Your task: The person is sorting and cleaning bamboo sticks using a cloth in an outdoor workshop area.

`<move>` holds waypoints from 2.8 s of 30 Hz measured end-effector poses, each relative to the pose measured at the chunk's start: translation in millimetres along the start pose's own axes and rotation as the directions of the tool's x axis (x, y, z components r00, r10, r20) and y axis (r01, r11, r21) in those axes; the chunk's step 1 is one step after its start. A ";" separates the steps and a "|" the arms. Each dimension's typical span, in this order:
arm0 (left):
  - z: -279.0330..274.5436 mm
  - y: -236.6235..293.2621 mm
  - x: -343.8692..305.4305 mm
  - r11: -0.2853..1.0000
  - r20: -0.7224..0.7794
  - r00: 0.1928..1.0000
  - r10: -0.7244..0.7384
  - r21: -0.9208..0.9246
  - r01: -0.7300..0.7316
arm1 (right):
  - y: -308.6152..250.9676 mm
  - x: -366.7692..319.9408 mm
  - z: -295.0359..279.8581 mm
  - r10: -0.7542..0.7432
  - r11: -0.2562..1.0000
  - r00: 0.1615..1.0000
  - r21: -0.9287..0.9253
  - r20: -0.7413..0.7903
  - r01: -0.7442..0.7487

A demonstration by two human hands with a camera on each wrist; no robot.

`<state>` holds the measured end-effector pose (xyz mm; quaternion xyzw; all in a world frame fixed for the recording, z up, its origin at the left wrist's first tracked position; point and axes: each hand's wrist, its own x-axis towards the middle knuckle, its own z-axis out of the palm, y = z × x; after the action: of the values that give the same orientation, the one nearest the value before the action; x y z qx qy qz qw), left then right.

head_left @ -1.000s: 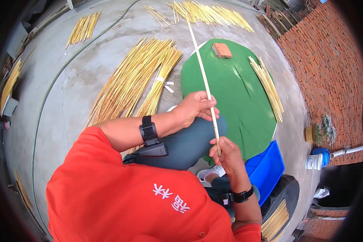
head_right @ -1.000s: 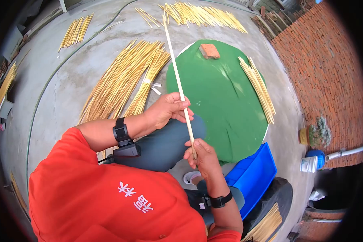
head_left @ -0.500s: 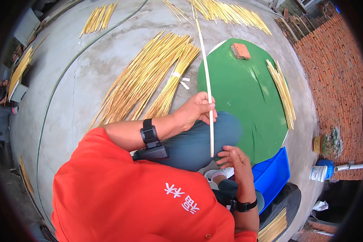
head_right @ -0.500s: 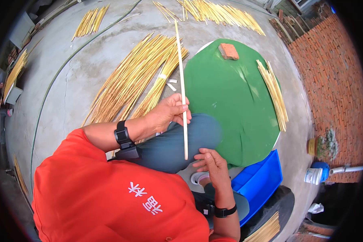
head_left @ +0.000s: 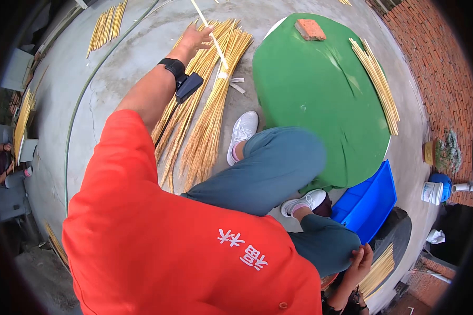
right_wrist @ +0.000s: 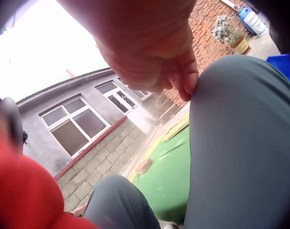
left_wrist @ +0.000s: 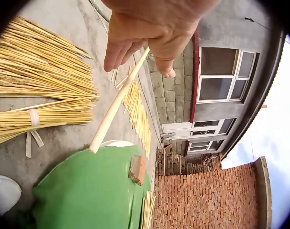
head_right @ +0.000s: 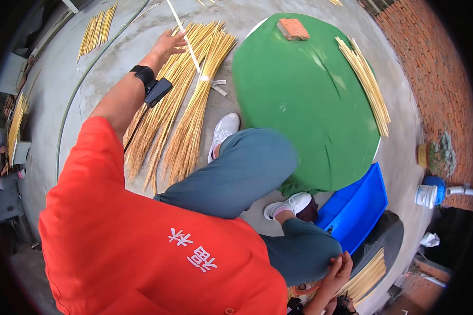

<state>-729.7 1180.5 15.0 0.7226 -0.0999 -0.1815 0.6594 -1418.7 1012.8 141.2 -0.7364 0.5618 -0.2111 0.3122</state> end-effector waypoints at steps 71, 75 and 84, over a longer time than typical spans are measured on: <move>-39.9 -186.3 -72.4 0.842 -0.088 0.924 -0.371 0.388 0.375 | 22.6 -26.9 34.0 -0.431 0.656 0.899 -0.712 -0.082 0.250; -76.1 -227.9 -36.1 0.529 -0.245 0.966 0.085 0.832 0.164 | 28.2 -30.0 31.1 -0.425 0.662 0.900 -0.712 -0.098 0.235; -68.4 -222.4 32.1 0.301 -0.119 0.993 -0.010 0.947 0.117 | 9.8 -23.4 35.9 -0.403 0.624 0.915 -0.744 -0.041 0.241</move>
<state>-694.5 1255.5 -204.8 0.9831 -0.1293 -0.0804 0.1019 -1408.3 1041.6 109.7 -0.8619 0.4858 -0.0985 -0.1066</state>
